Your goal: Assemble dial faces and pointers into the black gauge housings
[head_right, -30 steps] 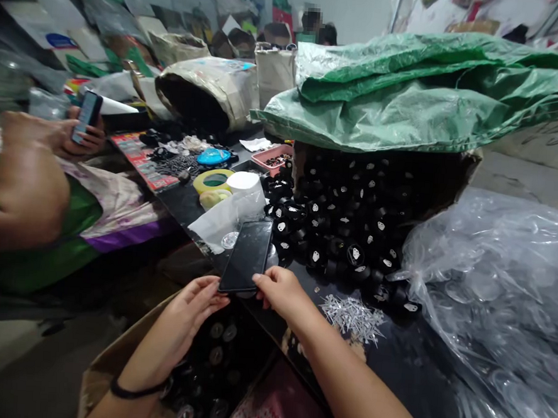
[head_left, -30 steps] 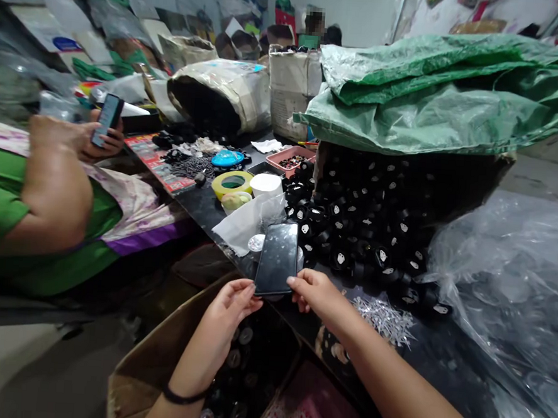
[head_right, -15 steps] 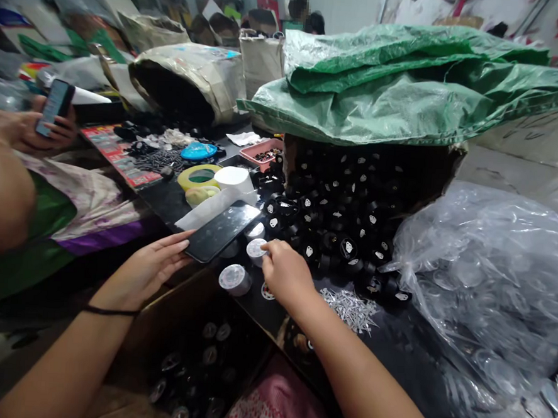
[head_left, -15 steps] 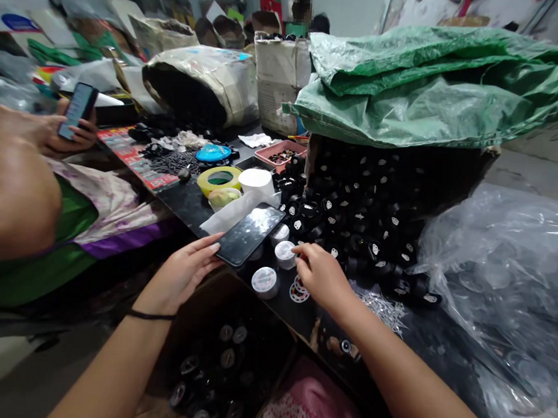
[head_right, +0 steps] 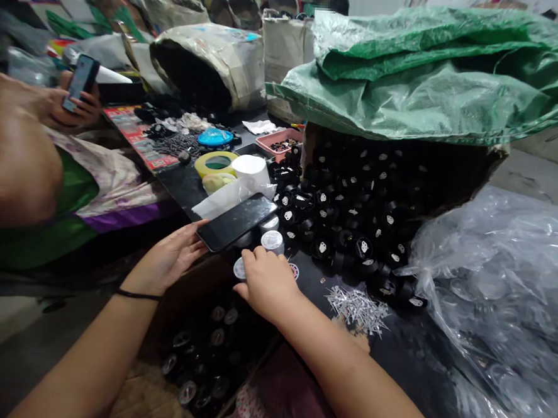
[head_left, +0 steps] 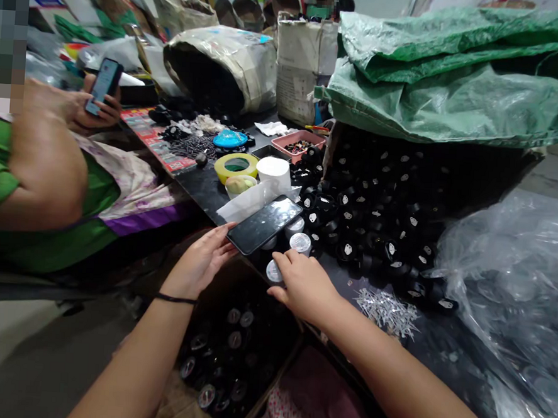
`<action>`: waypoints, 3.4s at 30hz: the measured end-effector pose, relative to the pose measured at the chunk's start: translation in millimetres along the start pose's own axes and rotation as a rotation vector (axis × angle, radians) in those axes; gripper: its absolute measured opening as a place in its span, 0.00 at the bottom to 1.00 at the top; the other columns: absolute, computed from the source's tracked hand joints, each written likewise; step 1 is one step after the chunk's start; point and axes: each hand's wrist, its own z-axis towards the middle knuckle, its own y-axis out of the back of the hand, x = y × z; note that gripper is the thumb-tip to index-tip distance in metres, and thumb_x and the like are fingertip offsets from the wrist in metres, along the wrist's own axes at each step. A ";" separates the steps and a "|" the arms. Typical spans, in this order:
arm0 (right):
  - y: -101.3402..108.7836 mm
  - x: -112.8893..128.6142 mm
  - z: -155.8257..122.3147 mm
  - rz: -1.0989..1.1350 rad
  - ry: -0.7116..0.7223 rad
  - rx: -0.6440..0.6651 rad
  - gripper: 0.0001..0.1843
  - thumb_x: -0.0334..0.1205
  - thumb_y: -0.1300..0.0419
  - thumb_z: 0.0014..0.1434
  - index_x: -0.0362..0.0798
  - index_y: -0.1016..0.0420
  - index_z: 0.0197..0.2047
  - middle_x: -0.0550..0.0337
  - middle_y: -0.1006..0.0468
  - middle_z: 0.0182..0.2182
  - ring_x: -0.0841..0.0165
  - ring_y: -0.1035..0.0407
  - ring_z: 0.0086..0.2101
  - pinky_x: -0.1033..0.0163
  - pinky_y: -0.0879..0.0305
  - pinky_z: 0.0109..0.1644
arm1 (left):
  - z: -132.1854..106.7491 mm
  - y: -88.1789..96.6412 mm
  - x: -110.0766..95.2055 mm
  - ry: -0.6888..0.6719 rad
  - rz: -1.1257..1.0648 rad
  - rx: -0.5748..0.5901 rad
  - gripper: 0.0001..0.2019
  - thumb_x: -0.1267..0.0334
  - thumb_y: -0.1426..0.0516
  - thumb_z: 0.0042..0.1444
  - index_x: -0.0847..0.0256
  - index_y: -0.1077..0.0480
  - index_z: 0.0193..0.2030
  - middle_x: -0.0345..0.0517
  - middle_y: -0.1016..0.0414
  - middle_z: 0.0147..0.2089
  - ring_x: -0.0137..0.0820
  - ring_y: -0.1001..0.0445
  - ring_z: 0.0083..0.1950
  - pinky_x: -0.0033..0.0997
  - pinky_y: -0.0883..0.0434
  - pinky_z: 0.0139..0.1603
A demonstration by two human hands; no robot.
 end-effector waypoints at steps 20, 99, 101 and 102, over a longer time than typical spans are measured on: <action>10.1 2.9 -170.5 0.355 0.088 -0.607 0.25 0.29 0.41 0.62 0.56 0.41 0.59 0.51 0.30 0.56 0.60 0.34 0.58 0.49 0.34 0.62 | -209.0 -100.2 40.9 0.412 -0.348 0.500 0.27 0.47 0.31 0.46 0.43 0.24 0.55 0.44 0.21 0.53 0.42 0.22 0.49 0.37 0.23 0.47; 29.4 49.2 -275.1 1.703 -0.289 -0.693 0.16 0.48 0.34 0.59 0.47 0.34 0.32 0.66 0.25 0.28 0.76 0.31 0.21 0.67 0.35 0.30 | -286.5 -110.6 39.3 0.443 -0.163 0.902 0.27 0.56 0.27 0.40 0.54 0.23 0.50 0.44 0.20 0.43 0.35 0.22 0.42 0.29 0.26 0.43; 29.4 50.0 -272.5 1.724 -0.313 -0.694 0.17 0.49 0.34 0.58 0.47 0.35 0.31 0.69 0.28 0.24 0.77 0.35 0.18 0.68 0.37 0.27 | -289.5 -112.3 38.7 0.520 -0.218 0.904 0.25 0.50 0.29 0.42 0.58 0.21 0.47 0.47 0.18 0.42 0.37 0.21 0.41 0.31 0.25 0.44; 29.5 49.6 -271.5 1.711 -0.326 -0.711 0.18 0.49 0.33 0.58 0.47 0.35 0.31 0.69 0.29 0.23 0.77 0.36 0.17 0.68 0.38 0.26 | -290.4 -113.1 38.5 0.555 -0.249 0.890 0.23 0.48 0.30 0.44 0.59 0.20 0.45 0.48 0.18 0.41 0.37 0.20 0.41 0.31 0.24 0.45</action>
